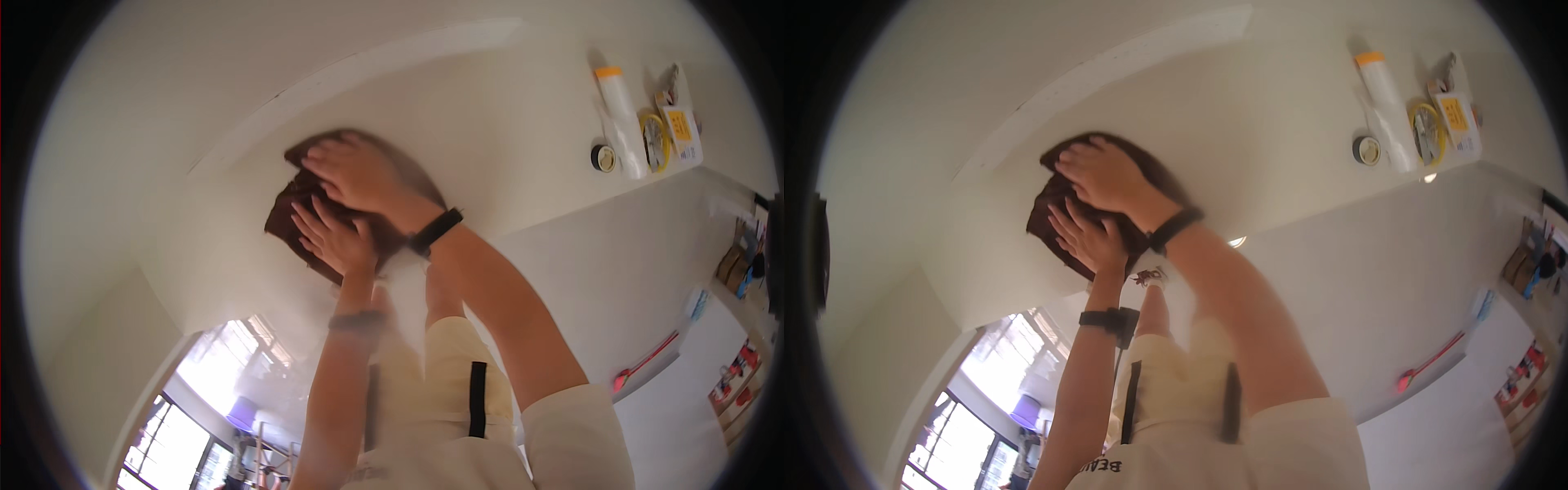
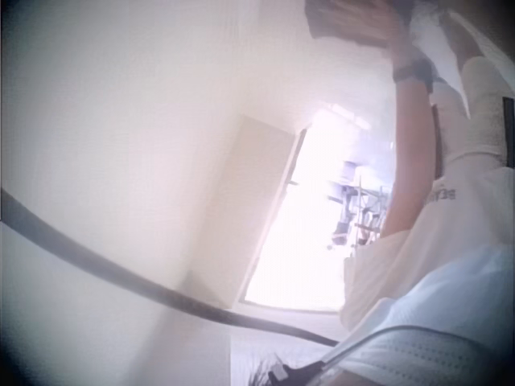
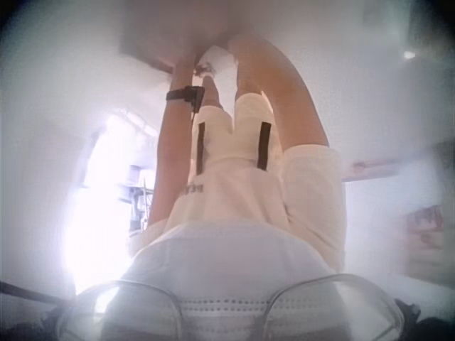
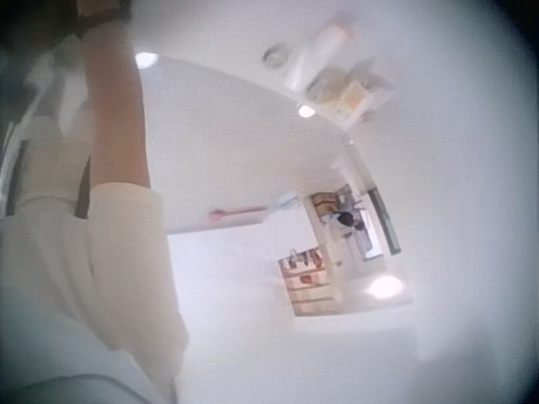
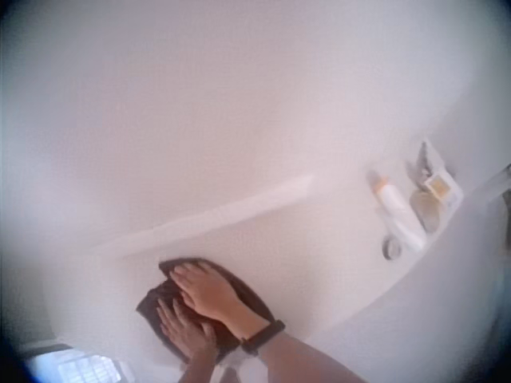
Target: The person wipes a white wall-mounted shelf with a dark cloth, moving items such as tape rolls and a plastic bottle aside to reach the surface. They continue wiping different sections of the shelf and the wall area above it.
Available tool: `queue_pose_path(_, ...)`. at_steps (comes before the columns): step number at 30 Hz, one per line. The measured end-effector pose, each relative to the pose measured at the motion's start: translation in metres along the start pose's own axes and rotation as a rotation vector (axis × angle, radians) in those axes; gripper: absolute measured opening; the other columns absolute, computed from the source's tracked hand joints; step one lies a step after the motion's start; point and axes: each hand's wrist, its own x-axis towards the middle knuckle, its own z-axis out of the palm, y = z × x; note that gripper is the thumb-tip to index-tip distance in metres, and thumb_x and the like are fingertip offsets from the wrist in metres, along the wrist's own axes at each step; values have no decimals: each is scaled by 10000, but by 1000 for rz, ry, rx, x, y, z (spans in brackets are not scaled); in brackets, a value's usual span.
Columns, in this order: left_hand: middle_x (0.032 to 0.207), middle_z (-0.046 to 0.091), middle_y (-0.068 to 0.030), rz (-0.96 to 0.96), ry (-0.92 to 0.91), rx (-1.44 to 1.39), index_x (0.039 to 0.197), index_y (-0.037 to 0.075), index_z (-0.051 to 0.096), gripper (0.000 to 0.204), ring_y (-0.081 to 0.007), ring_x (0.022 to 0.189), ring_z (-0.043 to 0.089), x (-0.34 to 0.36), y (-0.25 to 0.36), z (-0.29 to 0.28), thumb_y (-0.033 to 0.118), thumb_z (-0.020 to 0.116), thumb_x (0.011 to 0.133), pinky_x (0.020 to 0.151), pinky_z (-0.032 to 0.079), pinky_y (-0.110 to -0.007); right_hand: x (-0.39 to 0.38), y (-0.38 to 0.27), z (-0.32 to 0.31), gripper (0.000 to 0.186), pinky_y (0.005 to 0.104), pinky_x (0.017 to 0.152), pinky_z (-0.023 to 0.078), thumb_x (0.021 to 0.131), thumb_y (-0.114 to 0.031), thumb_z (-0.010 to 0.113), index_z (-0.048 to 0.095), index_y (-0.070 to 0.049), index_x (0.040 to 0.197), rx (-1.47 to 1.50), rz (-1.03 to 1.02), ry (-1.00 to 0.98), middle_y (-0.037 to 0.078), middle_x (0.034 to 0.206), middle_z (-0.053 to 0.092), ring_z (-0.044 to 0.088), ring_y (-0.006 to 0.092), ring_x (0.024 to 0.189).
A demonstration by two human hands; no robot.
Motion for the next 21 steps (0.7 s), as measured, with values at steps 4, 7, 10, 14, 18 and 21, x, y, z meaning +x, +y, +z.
queue_pose_path(4, 1541, 142, -161, 333, 38, -66, 1441, 106, 278, 763, -357, 1417, 147, 23, 71, 11, 371, 548, 779, 1091, 192, -578, -18, 84, -51, 341, 436, 996, 368, 783, -238, 638, 637, -129, 1107, -4, 115, 349, 30, 1219, 581, 513, 225, 1165)
queue_pose_path(7, 1540, 156, -148, 523, 47, -93, 1442, 133, 284, 772, -335, 1419, 154, 32, 117, 11, 367, 571, 764, 1106, 183, -552, -42, 125, -88, 288, 412, 936, 406, 760, -234, 660, 658, -106, 1018, -147, 130, 492, 40, 1114, 633, 562, 234, 1079)
queue_pose_path(10, 1536, 192, -111, 672, -20, -111, 1439, 162, 299, 733, -307, 1413, 181, 32, 168, 13, 382, 554, 788, 1103, 189, -551, -78, 153, -123, 408, 432, 921, 432, 790, -304, 664, 618, -69, 1120, -374, 403, 685, 104, 1137, 628, 567, 296, 1084)
queue_pose_path(14, 1535, 213, -89, 873, -32, -150, 1433, 180, 322, 714, -288, 1414, 187, 18, 209, 14, 377, 557, 788, 1111, 189, -531, -122, 157, -137, 628, 475, 1021, 345, 844, -468, 569, 474, -70, 1319, -609, 823, 686, 97, 1349, 492, 451, 283, 1243)
queue_pose_path(18, 1547, 187, -64, 936, -78, -96, 1439, 206, 324, 748, -262, 1422, 169, 3, 206, 14, 416, 599, 775, 1119, 182, -508, -140, 138, -121, 676, 488, 1049, 316, 862, -487, 522, 413, -54, 1369, -654, 1057, 725, 124, 1380, 450, 403, 303, 1284)
queue_pose_path(21, 1551, 186, -54, 896, -92, -81, 1438, 214, 329, 759, -252, 1421, 182, -10, 163, 13, 430, 614, 769, 1118, 186, -498, -135, 103, -95, 679, 512, 1046, 313, 851, -429, 539, 395, -22, 1374, -624, 1155, 793, 171, 1391, 423, 381, 338, 1294)
